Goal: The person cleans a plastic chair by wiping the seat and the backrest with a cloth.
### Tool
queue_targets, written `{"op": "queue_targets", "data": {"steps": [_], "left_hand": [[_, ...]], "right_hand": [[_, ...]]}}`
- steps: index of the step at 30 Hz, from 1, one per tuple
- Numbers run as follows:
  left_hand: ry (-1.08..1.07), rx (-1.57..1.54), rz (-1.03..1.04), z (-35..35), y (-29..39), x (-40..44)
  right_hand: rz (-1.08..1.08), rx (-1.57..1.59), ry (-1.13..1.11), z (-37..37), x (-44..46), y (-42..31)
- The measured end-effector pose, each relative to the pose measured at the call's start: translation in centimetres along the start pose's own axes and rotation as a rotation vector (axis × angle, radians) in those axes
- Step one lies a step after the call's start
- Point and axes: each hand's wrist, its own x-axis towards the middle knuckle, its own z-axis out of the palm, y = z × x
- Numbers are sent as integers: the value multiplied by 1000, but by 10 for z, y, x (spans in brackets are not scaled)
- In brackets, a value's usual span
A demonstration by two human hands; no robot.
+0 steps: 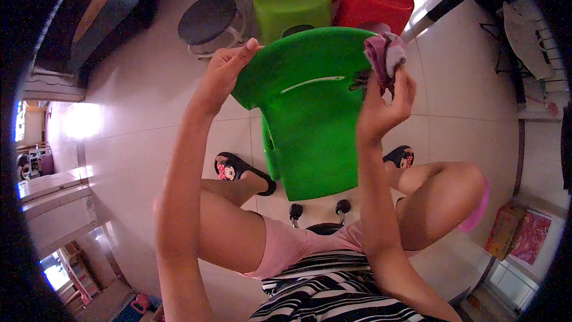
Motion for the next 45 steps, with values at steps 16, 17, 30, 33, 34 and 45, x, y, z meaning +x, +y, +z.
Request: {"op": "queue_targets", "data": {"steps": [16, 17, 30, 33, 34, 45], "left_hand": [[-9, -43, -48, 1, 3, 0], [-4, -46, -54, 1, 3, 0], [-44, -377, -229, -2, -4, 0], [-26, -398, -272, 3, 10, -7], [-57, -409, -287, 4, 14, -7], [-181, -352, -319, -4, 7, -6]], "right_hand": [[16, 215, -130, 28, -41, -36], [-16, 211, -145, 30, -43, -40], [14, 388, -406, 35, -80, -79], [18, 466, -485, 34, -93, -88], [37, 465, -481, 35, -95, -89], [-173, 444, -492, 41, -82, -70]]}}
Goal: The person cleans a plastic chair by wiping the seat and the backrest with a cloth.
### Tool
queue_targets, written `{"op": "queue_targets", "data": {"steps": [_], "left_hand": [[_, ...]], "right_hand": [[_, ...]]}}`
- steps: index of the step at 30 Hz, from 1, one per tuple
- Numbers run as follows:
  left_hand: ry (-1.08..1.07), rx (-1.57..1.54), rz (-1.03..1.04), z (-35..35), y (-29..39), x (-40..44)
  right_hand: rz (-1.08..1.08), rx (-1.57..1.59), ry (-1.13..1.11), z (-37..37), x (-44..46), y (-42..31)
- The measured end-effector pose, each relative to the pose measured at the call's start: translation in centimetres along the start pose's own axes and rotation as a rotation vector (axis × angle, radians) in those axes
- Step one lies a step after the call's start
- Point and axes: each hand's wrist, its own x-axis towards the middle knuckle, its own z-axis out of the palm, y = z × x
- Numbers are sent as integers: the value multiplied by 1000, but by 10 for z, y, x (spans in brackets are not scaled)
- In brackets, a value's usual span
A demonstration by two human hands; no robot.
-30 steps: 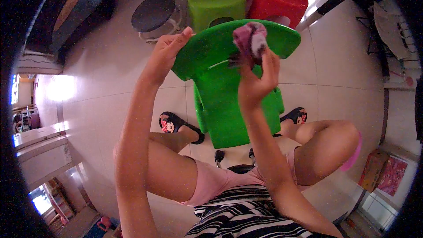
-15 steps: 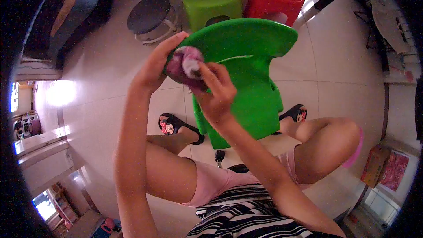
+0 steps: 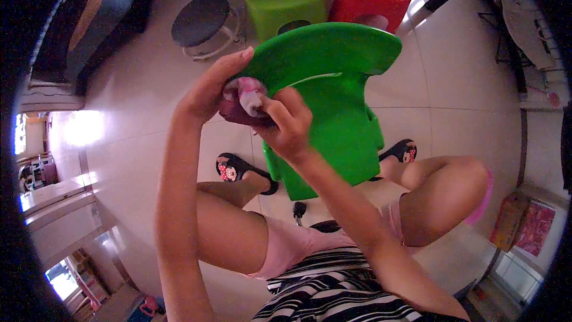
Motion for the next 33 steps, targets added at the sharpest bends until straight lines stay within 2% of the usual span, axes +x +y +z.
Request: {"op": "queue_targets", "data": {"steps": [7, 13, 17, 18, 21, 24, 27, 30, 33], "left_hand": [[-86, 106, 62, -6, -3, 7], [-95, 223, 100, -1, 1, 3], [-75, 257, 84, -6, -1, 7], [-63, 265, 65, -6, -2, 8], [-68, 231, 45, -4, 2, 7], [-86, 227, 47, -9, 0, 9], [15, 208, 79, -9, -3, 8], [-9, 193, 72, 0, 4, 4], [-78, 191, 48, 1, 5, 0]], "right_hand": [[-121, -190, 186, -35, 27, 29], [-124, -406, 239, -91, 40, 57], [86, -411, 306, -114, 38, 59], [44, -486, 282, -121, 37, 64], [4, -485, 290, -129, 44, 63], [179, -311, 214, -137, 46, 59], [208, -214, 162, -144, 51, 65], [348, -186, 61, -158, 51, 59], [321, -208, 91, -162, 46, 49]]}}
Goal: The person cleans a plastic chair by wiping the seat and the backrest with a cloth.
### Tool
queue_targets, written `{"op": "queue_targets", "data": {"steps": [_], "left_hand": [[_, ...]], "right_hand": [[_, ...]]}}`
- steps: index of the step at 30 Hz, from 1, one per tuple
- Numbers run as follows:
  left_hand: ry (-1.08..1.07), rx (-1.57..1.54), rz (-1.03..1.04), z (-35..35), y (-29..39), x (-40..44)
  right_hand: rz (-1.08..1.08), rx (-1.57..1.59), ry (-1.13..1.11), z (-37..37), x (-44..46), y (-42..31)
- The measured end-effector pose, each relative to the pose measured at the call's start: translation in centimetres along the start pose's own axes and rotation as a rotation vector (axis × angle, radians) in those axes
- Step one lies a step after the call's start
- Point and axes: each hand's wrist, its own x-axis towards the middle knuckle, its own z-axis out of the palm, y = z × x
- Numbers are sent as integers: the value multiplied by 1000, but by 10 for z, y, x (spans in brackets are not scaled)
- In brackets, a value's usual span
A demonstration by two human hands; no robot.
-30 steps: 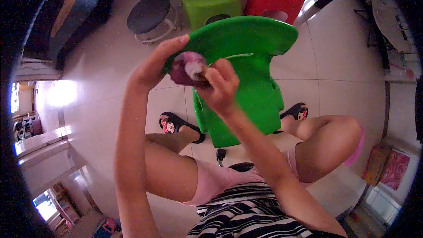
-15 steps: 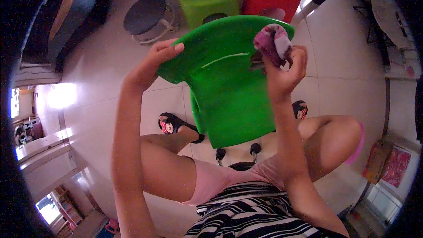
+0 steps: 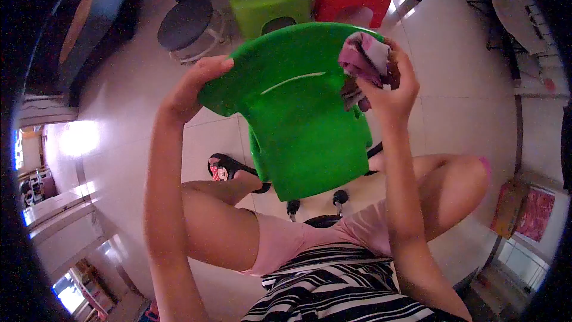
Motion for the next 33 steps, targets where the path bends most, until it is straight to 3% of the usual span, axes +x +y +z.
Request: {"op": "queue_targets", "data": {"steps": [6, 9, 12, 15, 18, 21, 24, 27, 33], "left_hand": [[-11, 20, -33, 12, -3, -11], [-37, 20, -112, 8, -14, -12], [-4, -2, -85, 20, -13, -21], [-104, -25, -144, 22, -8, -29], [-87, -72, -129, 28, -9, -35], [108, 23, -122, 38, -9, -43], [47, 106, -58, 43, -3, -44], [105, 202, 18, 44, -10, -38], [164, 267, -31, 44, -8, -37]], "right_hand": [[154, 70, 2, -18, -25, -12], [46, -31, 19, -27, -37, -12], [81, -8, 21, -31, -48, -9], [133, 40, 42, -31, -51, -21], [67, -78, 56, -30, -56, -29], [-88, -298, 165, -23, -74, -12], [-131, -295, 269, -8, -83, -8], [-149, -264, 337, 4, -89, -10], [-3, -165, 408, 22, -94, -21]]}}
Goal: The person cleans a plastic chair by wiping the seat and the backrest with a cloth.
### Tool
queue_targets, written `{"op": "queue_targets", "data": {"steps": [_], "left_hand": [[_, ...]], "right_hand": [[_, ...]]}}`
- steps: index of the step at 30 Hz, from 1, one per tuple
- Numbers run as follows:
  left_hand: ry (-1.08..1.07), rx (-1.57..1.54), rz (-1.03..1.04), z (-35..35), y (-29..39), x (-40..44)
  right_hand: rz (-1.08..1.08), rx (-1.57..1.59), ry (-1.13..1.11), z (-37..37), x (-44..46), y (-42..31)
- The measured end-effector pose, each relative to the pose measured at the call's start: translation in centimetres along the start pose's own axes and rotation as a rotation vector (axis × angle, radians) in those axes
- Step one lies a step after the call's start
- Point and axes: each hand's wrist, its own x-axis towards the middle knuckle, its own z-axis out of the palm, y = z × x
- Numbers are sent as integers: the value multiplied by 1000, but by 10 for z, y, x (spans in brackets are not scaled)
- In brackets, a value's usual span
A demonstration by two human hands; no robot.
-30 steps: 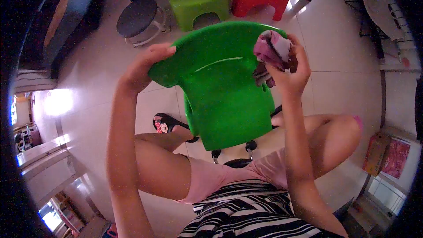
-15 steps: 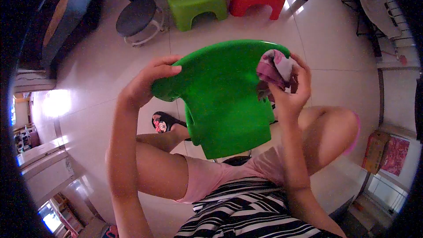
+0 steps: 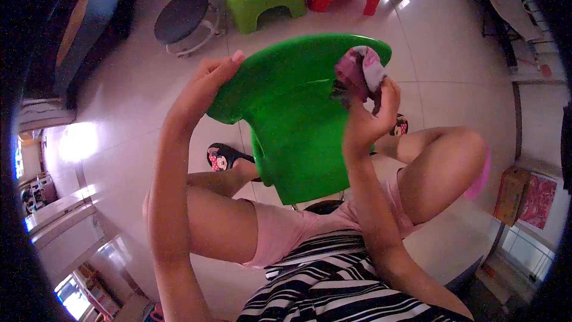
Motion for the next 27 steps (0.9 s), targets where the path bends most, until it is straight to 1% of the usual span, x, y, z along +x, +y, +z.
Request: {"op": "queue_targets", "data": {"steps": [3, 6, 9, 12, 15, 18, 21, 24, 27], "left_hand": [[-61, -13, 34, -5, -7, 7], [-2, -49, 56, -2, 1, 2], [-25, -78, 35, -5, -2, 4], [-105, -91, 57, -8, 2, 6], [-17, -95, 136, -1, 7, -2], [11, -16, 89, -7, -1, 5], [57, -72, 186, -6, -15, 7], [43, -127, 140, 0, -5, -2], [-115, -196, 6, -8, -8, 8]], "right_hand": [[85, 152, 7, 11, -7, -2], [43, 196, -65, 24, -12, -23], [0, 252, -157, 39, -27, -49], [-90, 327, -253, 44, -42, -74], [31, 392, -436, 42, -66, -89], [51, 431, -448, 45, -73, -95], [48, 446, -454, 47, -78, -94], [6, 448, -448, 49, -75, -93], [-69, 465, -476, 57, -75, -83]]}}
